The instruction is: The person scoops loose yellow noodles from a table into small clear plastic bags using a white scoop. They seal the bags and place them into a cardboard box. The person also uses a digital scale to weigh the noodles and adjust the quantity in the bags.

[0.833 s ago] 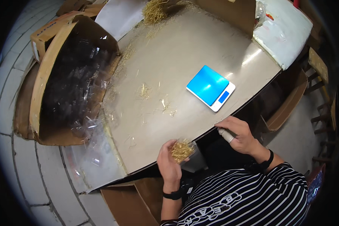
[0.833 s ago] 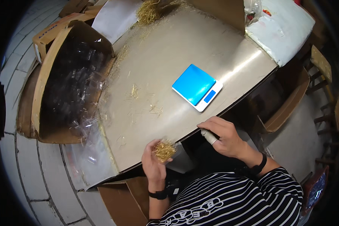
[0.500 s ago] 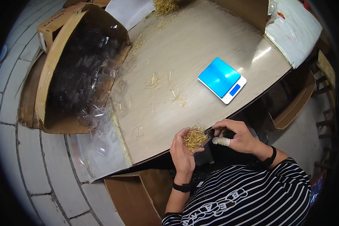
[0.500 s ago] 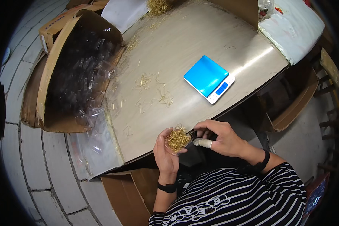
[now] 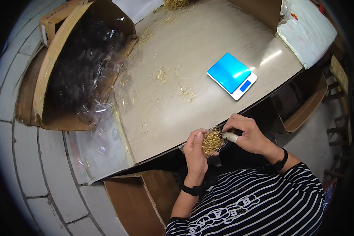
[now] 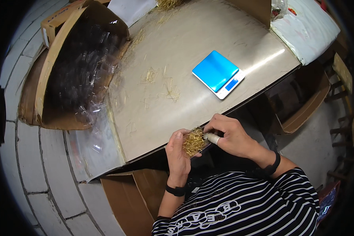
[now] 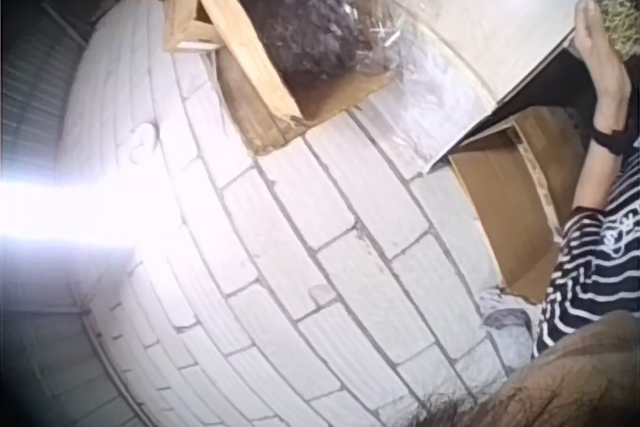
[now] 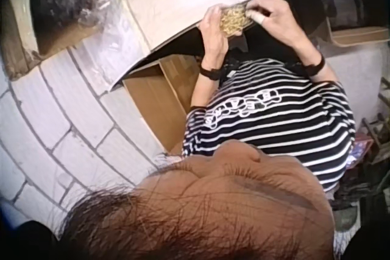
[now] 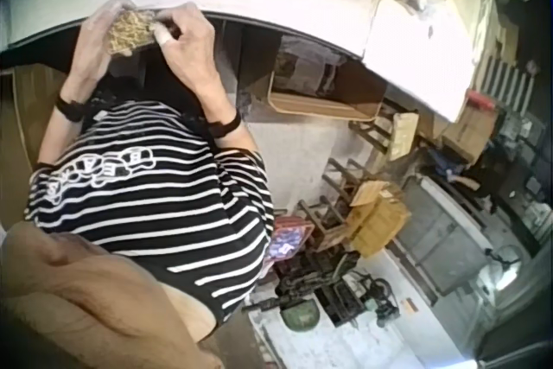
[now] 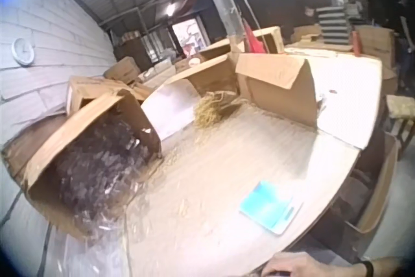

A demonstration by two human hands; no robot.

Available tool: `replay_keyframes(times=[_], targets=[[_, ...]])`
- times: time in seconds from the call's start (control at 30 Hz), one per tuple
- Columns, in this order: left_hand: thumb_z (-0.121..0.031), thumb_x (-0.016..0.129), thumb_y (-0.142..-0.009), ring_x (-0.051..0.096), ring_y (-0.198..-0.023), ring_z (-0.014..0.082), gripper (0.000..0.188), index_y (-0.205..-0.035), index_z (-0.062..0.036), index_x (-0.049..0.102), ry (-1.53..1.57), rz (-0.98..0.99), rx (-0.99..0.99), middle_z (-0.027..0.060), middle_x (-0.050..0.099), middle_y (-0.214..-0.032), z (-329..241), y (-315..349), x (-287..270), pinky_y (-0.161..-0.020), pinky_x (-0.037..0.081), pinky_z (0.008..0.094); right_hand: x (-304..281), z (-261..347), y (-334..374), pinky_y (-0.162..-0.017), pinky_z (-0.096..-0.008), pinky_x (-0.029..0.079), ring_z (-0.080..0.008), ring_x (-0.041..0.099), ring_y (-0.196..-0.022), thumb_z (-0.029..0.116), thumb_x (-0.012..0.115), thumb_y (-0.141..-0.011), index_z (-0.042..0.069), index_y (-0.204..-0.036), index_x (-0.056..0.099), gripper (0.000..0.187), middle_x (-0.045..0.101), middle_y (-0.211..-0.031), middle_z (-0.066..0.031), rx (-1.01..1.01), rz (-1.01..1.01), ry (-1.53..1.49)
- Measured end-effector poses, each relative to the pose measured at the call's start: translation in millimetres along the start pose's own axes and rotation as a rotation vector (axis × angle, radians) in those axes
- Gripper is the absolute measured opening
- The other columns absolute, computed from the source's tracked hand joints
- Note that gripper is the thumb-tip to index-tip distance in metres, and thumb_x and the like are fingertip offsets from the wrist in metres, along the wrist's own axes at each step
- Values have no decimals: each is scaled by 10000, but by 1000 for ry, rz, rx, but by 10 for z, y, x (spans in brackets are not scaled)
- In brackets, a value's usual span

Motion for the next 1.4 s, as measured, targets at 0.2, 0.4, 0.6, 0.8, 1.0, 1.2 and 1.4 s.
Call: replay_keyframes(times=[0.2, 0.4, 0.6, 0.8, 1.0, 1.2, 1.4], targets=[[-172, 549, -931, 640, -636, 142, 203, -1031, 3, 564, 18, -36, -72, 91, 628, -865, 126, 30, -73, -422, 535, 252, 141, 289, 6, -661, -343, 476, -263, 594, -769, -25, 649, -671, 28, -919, 624, 255, 543, -820, -91, -245, 106, 468], [-110, 567, -908, 645, -670, 135, 200, -1066, 12, 560, 63, -43, -39, 97, 630, -913, 115, 95, -129, -428, 538, 247, 161, 318, 0, -726, -380, 477, -275, 590, -868, -3, 629, -677, 22, -972, 609, 296, 580, -929, -106, -290, 81, 419], [-206, 496, -966, 658, -718, 131, 287, -1141, 16, 545, 140, -27, -65, 92, 644, -931, 107, 116, -102, -477, 559, 236, 318, 348, 65, -1028, -468, 344, -276, 467, -1244, 28, 666, -642, 21, -1222, 531, 595, 535, -1259, -139, -420, 235, 520], [-244, 445, -989, 660, -719, 134, 326, -1150, 22, 543, 159, -45, -6, 94, 646, -936, 105, 116, -163, -483, 562, 244, 326, 213, 200, -1095, -503, 240, -255, 370, -1337, 87, 677, -693, 30, -1313, 463, 658, 449, -1383, -117, -411, 327, 624], [-226, 450, -986, 660, -731, 133, 319, -1155, 29, 542, 178, -80, 18, 101, 648, -937, 115, 119, -154, -491, 563, 242, 396, 268, 143, -1088, -594, 163, -247, 275, -1387, 162, 636, -776, 58, -1372, 394, 652, 351, -1463, -99, -280, 312, 640], [-221, 452, -986, 658, -721, 135, 318, -1150, 36, 544, 83, -53, 12, 105, 651, -934, 91, 165, -137, -497, 568, 251, 421, 214, 122, -1076, -625, 156, -263, 227, -1404, 77, 591, -758, 59, -1364, 400, 635, 322, -1479, -98, -189, 339, 658], [-237, 442, -990, 663, -719, 147, 334, -1146, 41, 544, 72, -20, 15, 113, 649, -929, 100, 136, -168, -496, 568, 254, 383, 283, 65, -1092, -557, 206, -298, 252, -1389, 29, 560, -765, 41, -1363, 406, 617, 359, -1454, -116, -167, 346, 580]])
Point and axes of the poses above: each hand's wrist, its own y-axis away from the middle knuckle, its own x-axis out of the palm, z = x × y, the point moved 4 cm from there along -y, towards the middle knuckle
